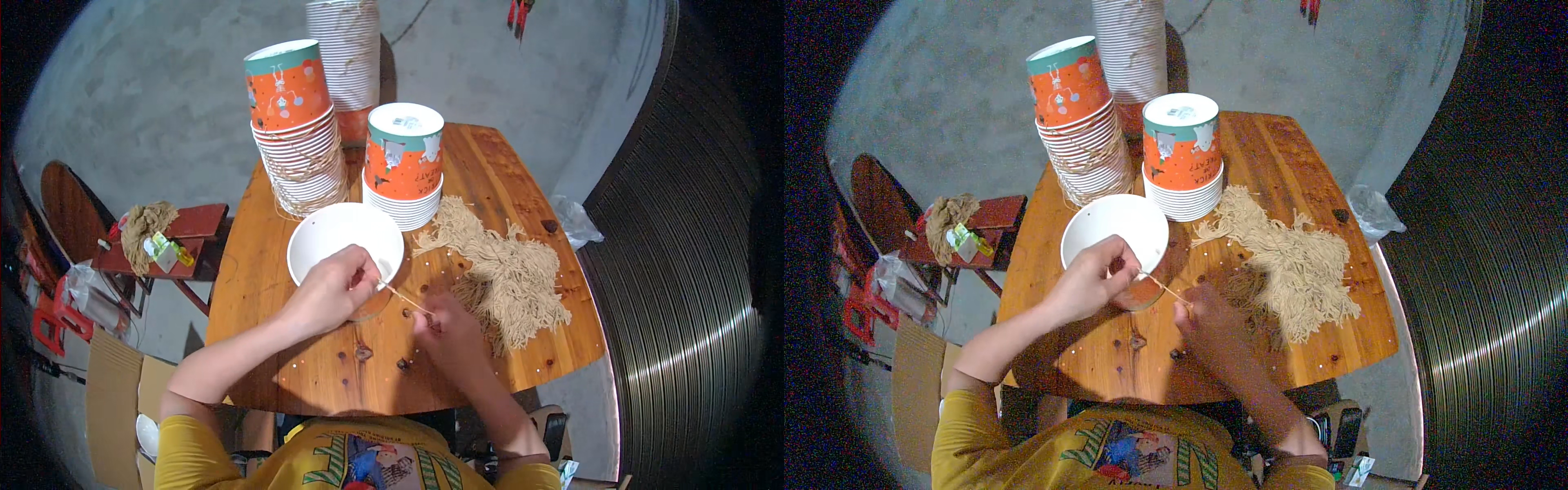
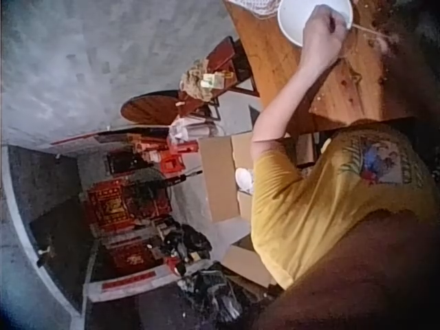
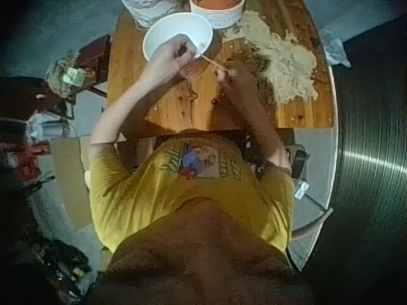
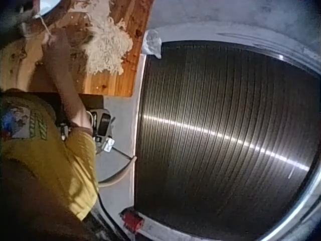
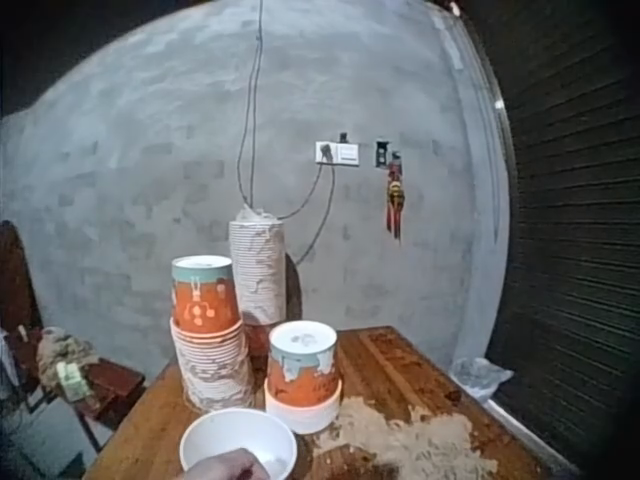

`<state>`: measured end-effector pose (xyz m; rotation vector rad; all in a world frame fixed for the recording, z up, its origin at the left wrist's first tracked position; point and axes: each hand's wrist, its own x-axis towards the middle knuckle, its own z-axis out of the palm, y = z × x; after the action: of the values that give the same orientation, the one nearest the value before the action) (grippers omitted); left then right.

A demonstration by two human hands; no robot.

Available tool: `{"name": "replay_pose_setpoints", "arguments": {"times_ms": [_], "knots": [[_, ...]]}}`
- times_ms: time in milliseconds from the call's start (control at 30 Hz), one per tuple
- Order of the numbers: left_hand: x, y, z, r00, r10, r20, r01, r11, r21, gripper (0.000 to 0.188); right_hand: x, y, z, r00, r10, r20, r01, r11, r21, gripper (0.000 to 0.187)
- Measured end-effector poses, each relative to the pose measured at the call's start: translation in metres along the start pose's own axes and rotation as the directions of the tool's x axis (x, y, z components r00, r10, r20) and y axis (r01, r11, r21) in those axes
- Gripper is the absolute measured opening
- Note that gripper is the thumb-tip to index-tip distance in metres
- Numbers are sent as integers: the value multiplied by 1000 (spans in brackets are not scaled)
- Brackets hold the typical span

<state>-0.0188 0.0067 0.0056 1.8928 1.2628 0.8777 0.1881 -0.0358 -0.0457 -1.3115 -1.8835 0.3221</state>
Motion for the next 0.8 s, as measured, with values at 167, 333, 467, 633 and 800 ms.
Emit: {"name": "replay_pose_setpoints", "arguments": {"times_ms": [167, 333, 467, 633, 800], "knots": [[-5, 1, 5, 992, 124, -4, -123, 988, 88, 15, 9, -9, -15, 995, -76, 60, 70, 994, 85, 11], [-23, 6, 7, 971, 238, 12, -229, 919, 322, 28, 39, -16, -21, 982, -188, 31, 182, 973, 140, 16], [-23, -3, 1, 932, 349, 97, -361, 875, 321, 26, 60, 5, -6, 915, -397, -73, 404, 901, 157, 11], [-32, -9, -20, 913, 364, 185, -401, 882, 248, 19, 69, -27, 9, 967, -9, 256, 46, 989, -137, 16], [-33, 10, 2, 997, 42, -66, -36, 996, 83, 19, 68, -28, 21, 985, -41, 169, 49, 998, -44, 18]]}}
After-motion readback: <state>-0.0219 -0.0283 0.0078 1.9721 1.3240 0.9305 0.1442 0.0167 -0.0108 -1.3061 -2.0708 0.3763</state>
